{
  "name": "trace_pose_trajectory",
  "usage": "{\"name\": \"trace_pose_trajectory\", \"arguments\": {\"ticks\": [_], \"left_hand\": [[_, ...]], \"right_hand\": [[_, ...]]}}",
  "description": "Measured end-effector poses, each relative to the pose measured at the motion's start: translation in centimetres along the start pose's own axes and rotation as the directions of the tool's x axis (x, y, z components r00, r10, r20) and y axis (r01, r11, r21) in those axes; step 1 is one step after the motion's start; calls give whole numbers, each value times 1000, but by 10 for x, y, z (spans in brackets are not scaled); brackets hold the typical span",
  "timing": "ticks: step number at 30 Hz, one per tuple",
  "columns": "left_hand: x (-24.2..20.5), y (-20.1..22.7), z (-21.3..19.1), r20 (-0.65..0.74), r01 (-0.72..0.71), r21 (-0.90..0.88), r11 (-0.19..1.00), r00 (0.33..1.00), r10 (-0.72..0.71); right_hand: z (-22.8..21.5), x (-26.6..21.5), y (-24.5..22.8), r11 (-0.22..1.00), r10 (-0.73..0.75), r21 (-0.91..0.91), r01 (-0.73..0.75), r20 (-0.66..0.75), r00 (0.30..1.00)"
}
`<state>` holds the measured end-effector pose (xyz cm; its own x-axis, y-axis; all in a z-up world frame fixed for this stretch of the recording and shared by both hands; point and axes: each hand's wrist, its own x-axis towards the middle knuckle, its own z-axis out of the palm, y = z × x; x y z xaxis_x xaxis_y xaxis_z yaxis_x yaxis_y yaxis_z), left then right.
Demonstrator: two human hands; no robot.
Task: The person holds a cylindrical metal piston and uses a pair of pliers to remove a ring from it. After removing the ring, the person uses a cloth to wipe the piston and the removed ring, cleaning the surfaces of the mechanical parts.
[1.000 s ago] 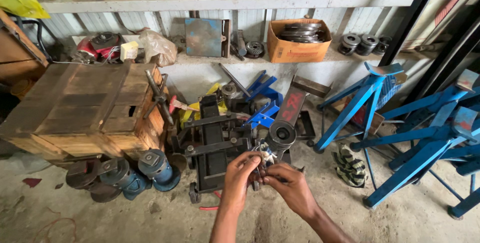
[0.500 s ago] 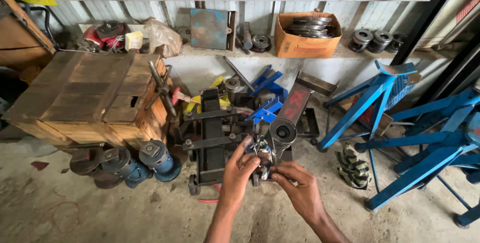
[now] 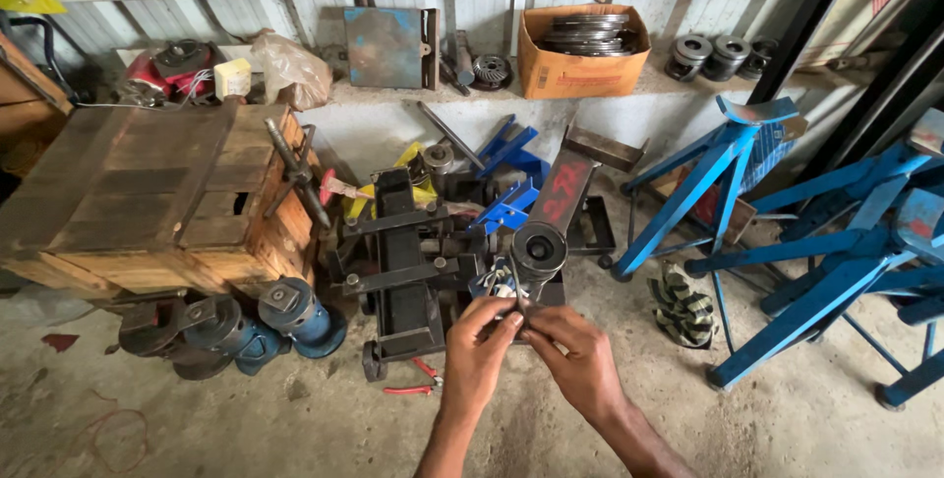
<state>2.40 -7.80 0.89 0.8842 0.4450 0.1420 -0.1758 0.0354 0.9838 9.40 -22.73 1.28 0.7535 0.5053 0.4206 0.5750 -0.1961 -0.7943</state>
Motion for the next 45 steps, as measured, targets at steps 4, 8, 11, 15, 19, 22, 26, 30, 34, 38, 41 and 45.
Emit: {"name": "trace_pose_trajectory", "arguments": {"ticks": [4, 8, 11, 15, 19, 22, 26, 30, 34, 38, 41, 45], "left_hand": [[0, 13, 1, 4, -76, 116, 990, 997, 76], [-5, 21, 5, 0, -69, 86, 994, 998, 70], [-7, 24, 5, 9, -105, 116, 988, 994, 104], [-8, 25, 4, 28, -106, 140, 984, 994, 103], [-7, 22, 4, 33, -92, 158, 983, 996, 87], [-6, 18, 3, 37, -97, 171, 980, 995, 92], [-5, 9, 2, 26, -120, 161, 980, 993, 117], [-3, 0, -3, -37, 2, 181, 983, 999, 4], [2, 0, -10, -134, -112, 22, 993, 984, 114], [4, -2, -18, -178, -145, 36, 989, 973, 149], [5, -2, -26, -198, -145, 78, 986, 967, 158], [8, 1, -34, -248, -158, 146, 977, 950, 191]], "right_hand": [[1, 0, 2, 1000, -5, -27, 5, -13, 1000], [1, -1, 1, 1000, 10, -1, -10, -6, 1000], [1, -1, 1, 1000, 20, 17, -20, 2, 1000], [1, -1, -1, 999, 17, 31, -17, 3, 1000], [0, -1, -3, 1000, 20, 18, -20, 12, 1000], [0, 0, -4, 1000, -3, 16, 3, 7, 1000], [0, 0, -2, 999, 31, 17, -31, -5, 1000], [-3, 1, 11, 999, -10, -47, 7, -67, 998], [-21, 17, 25, 924, -224, -337, 178, -103, 969], [-34, 46, 21, 841, -365, -454, 293, -77, 928], [-37, 66, 25, 739, -397, -557, 380, 96, 913], [-27, 81, 34, 614, -295, -671, 415, 292, 910]]}}
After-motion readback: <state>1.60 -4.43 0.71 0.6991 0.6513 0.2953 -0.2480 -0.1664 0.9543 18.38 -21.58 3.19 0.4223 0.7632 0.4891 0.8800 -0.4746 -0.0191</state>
